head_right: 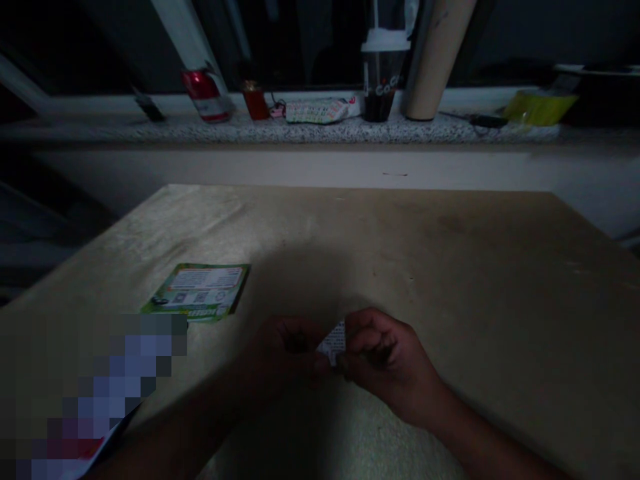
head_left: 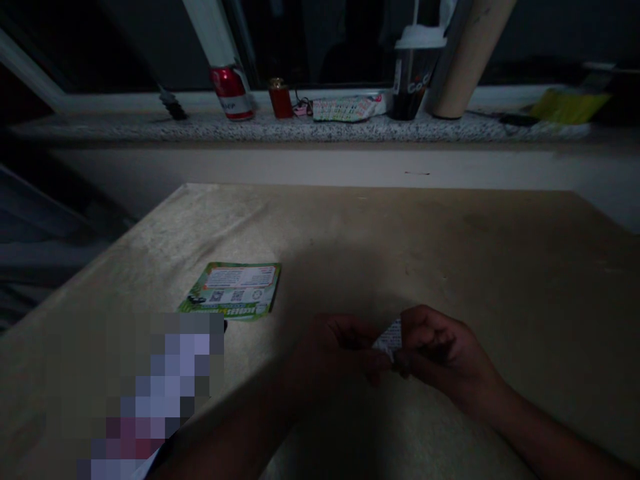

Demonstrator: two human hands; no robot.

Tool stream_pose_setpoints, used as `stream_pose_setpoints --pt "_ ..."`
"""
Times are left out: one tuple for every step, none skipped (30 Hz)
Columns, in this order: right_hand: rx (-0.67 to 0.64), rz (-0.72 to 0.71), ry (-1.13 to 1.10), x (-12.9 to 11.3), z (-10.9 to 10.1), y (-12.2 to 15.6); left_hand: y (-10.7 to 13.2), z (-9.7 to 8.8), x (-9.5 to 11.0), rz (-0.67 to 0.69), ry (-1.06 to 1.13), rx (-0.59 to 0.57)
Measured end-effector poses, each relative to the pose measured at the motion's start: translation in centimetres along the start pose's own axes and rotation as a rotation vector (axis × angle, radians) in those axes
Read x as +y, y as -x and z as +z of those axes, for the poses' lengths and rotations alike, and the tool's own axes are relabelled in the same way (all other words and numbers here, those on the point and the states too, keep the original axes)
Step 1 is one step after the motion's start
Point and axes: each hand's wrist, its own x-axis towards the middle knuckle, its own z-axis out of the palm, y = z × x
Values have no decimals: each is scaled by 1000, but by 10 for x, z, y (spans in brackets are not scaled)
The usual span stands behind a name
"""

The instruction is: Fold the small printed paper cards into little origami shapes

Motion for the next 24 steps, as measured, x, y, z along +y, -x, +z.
stream_pose_setpoints --pt "1 1 0 0 0 0 0 -1 -1 1 -8 -2" --pt "6 -2 -1 0 0 0 0 -2 -1 2 -16 -4" --pt "12 -3 -3 1 0 0 0 -3 -1 5 -23 -10" --pt "22 -1 -6 2 -1 0 0 -4 -1 13 -29 -16" --pt "31 1 -9 3 -1 -1 0 -5 -1 23 -37 -20" --pt "39 2 -11 4 -1 -1 0 -5 0 36 -50 -19" --pt "44 3 -12 5 -1 -1 1 -5 0 48 -66 -10" --pt "49 1 -10 7 -1 -2 1 -5 0 58 -84 6" --pt "54 -5 -2 8 -1 -2 2 -5 0 68 -104 29" --pt "61 -15 12 9 -1 -2 2 -4 0 78 -122 62" --pt "68 -23 33 9 -1 -2 3 -2 0 86 -139 98" --pt "78 -27 56 10 0 -2 3 -1 1 90 -155 128" --pt "88 -26 76 10 0 -2 4 1 1 94 -170 150" --pt "96 -24 88 9 0 -1 4 2 1 95 -185 164" --pt "99 -23 93 9 1 -1 5 3 2 91 -198 170" --pt "99 -24 93 8 1 -1 5 4 3 84 -213 174" --pt "96 -29 89 7 1 -1 6 4 3 78 -229 178" --pt "93 -39 85 6 2 -1 6 4 4 74 -243 189" --pt "91 -47 83 6 2 -1 6 4 4 71 -260 203" --pt "90 -50 84 5 2 -1 7 4 4 69 -279 220" --pt "90 -51 85 5 2 -1 7 4 3 71 -301 237" --pt "92 -51 87 5 2 -1 7 3 3 74 -323 255" --pt "95 -51 92 5 2 -1 7 2 2 76 -343 270" --pt "99 -51 99 5 2 -1 7 1 0 75 -362 282"
